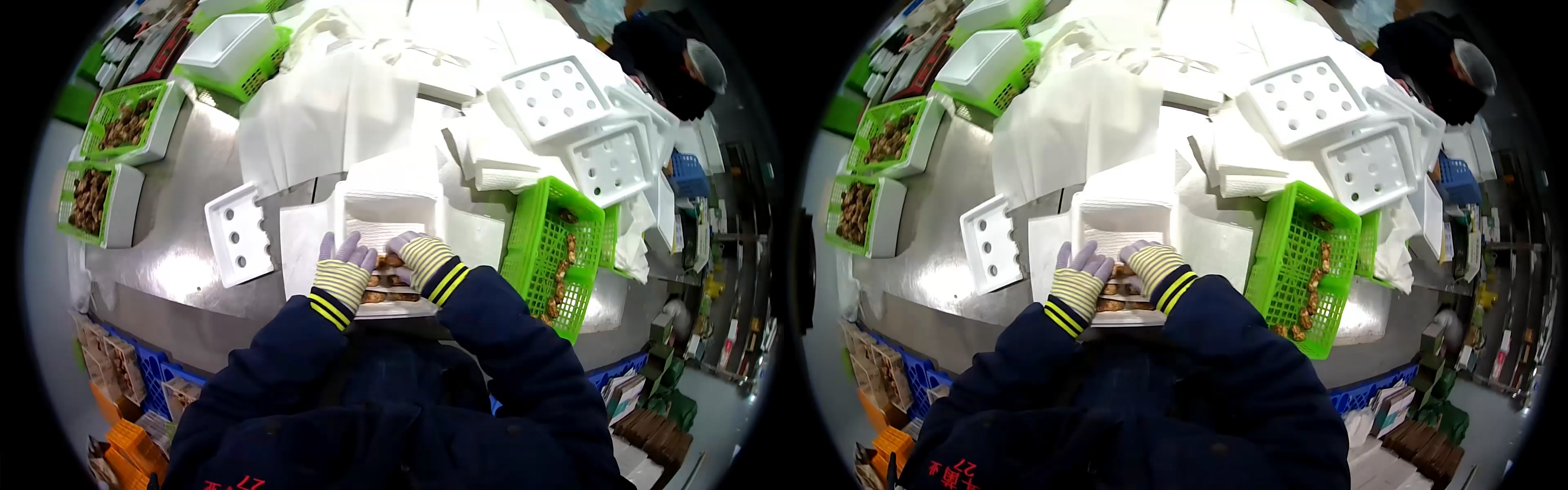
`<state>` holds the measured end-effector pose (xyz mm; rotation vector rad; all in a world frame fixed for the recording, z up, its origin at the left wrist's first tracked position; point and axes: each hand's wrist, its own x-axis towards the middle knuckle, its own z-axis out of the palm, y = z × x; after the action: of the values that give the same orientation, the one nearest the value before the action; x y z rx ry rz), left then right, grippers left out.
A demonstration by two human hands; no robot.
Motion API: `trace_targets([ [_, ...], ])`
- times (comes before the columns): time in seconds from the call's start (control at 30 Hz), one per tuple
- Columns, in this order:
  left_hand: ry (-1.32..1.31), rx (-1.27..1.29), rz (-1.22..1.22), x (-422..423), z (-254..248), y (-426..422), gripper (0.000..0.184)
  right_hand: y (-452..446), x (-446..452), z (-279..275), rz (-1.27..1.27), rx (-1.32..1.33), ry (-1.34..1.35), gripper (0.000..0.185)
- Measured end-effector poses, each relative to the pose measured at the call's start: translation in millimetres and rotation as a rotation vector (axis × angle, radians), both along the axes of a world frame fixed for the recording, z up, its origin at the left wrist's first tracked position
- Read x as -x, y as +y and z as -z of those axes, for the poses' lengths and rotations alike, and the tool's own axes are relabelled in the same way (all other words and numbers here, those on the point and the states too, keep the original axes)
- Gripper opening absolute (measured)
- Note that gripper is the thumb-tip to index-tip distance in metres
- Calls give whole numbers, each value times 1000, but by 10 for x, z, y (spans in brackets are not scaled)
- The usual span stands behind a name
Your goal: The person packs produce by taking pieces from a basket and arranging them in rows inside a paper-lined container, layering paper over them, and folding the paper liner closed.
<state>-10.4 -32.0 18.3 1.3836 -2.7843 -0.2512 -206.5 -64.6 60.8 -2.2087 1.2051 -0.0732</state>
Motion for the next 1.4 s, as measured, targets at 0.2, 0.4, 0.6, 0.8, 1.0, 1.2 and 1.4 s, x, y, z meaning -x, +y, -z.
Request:
trace_targets([
  [0.2, -15, -18, -11, -8, 51, 7, 34, -25, -101, -28, -151, 176, 654, 19],
  [0.4, 13, 6, -20, 7, 25, -4, 34, -56, -83, 32, -171, 32, 732, 14],
  [0.6, -19, -34, -5, 7, 45, -7, 33, 99, 65, 525, -93, 248, 765, 28],
  [0.8, 7, -16, -1, -2, 5, 2, 32, -82, -3, 183, 45, -228, 783, 37],
  [1.0, 6, -20, -1, -2, -7, -2, 32, 96, 203, 772, 109, -221, 491, 34],
  [1.2, 178, 329, -7, 57, -375, -345, 18, -384, -33, -424, -139, 10, 749, 24],
  [1.4, -272, 89, 98, 290, -15, -764, 15, -469, -138, 177, -258, 160, 747, 26],
])
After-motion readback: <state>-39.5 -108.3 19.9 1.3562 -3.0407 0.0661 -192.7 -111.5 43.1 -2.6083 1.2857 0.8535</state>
